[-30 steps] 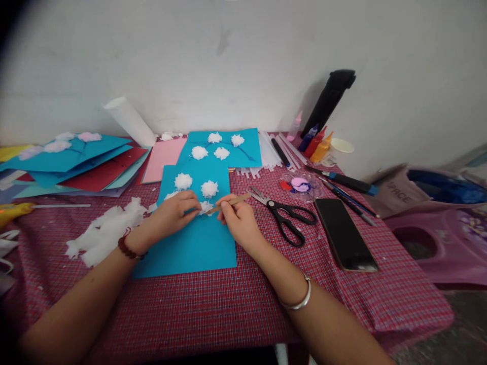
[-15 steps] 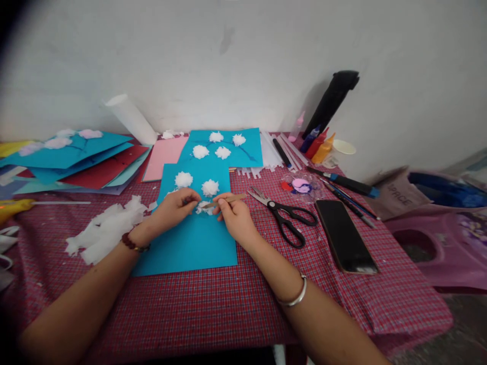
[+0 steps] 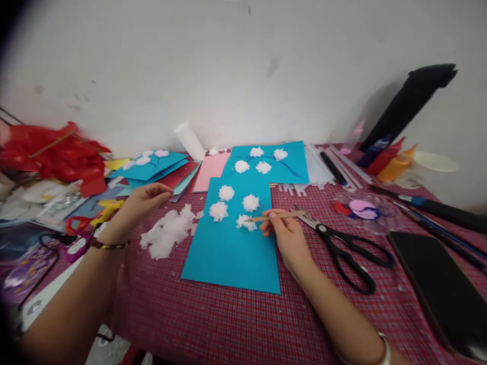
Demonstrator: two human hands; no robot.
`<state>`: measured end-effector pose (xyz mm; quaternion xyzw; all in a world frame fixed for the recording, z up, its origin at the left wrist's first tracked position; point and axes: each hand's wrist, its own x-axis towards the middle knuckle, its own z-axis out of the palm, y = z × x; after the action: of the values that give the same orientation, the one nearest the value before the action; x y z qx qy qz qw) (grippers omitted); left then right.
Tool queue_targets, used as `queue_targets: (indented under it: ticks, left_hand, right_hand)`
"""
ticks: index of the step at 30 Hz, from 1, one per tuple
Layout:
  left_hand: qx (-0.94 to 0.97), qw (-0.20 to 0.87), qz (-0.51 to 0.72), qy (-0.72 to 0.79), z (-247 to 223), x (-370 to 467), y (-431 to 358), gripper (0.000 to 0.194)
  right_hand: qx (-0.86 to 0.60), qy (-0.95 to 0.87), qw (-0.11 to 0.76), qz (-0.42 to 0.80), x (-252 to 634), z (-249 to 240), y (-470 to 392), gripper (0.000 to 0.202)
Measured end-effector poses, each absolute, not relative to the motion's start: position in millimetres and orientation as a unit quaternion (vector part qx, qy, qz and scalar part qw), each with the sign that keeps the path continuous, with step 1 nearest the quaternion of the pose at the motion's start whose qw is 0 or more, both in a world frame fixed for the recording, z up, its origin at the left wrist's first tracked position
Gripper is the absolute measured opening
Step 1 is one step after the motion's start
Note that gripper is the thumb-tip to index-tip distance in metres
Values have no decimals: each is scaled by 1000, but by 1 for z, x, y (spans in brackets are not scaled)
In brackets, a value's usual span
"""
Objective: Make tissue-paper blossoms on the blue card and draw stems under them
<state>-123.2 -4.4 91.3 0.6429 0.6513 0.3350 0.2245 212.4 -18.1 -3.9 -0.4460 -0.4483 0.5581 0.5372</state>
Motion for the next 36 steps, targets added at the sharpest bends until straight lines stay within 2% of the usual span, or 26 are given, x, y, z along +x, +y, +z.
queue_targets:
  ticks: [3, 6, 9, 13, 15, 17, 23, 29, 36]
  left_hand:
    - [663, 221, 236, 675, 81, -139, -9, 18]
    - [706, 180, 200, 655, 66, -131, -11, 20]
    - [781, 90, 148, 600, 55, -104, -17, 15]
    - [828, -89, 24, 553, 47, -70, -25, 15]
    - [822, -132, 1, 554, 42, -64, -24, 18]
    - [818, -133, 8, 560, 39, -66, -18, 19]
    - [799, 5, 167, 578, 48, -73, 6, 15]
    - [723, 292, 260, 570, 62, -33, 11, 10]
    - [702, 390, 268, 532, 38, -6, 13, 12]
  right_hand:
    - [-431, -421, 546, 582, 214, -6, -18, 26]
    - [-425, -430, 541, 584, 214, -6, -19, 26]
    - [-421, -439, 539, 583, 213, -5, -21, 26]
    - [-425, -445, 537, 578, 213, -3, -22, 27]
    - [-425, -445, 538, 576, 212, -1, -22, 27]
    - [-424, -446, 540, 574, 212, 1, -23, 27]
    - [-427, -474, 528, 560, 209, 1, -23, 23]
    - [-439, -515, 504, 537, 207, -4, -20, 21]
    - [-446, -535, 486, 528, 206, -4, -19, 22]
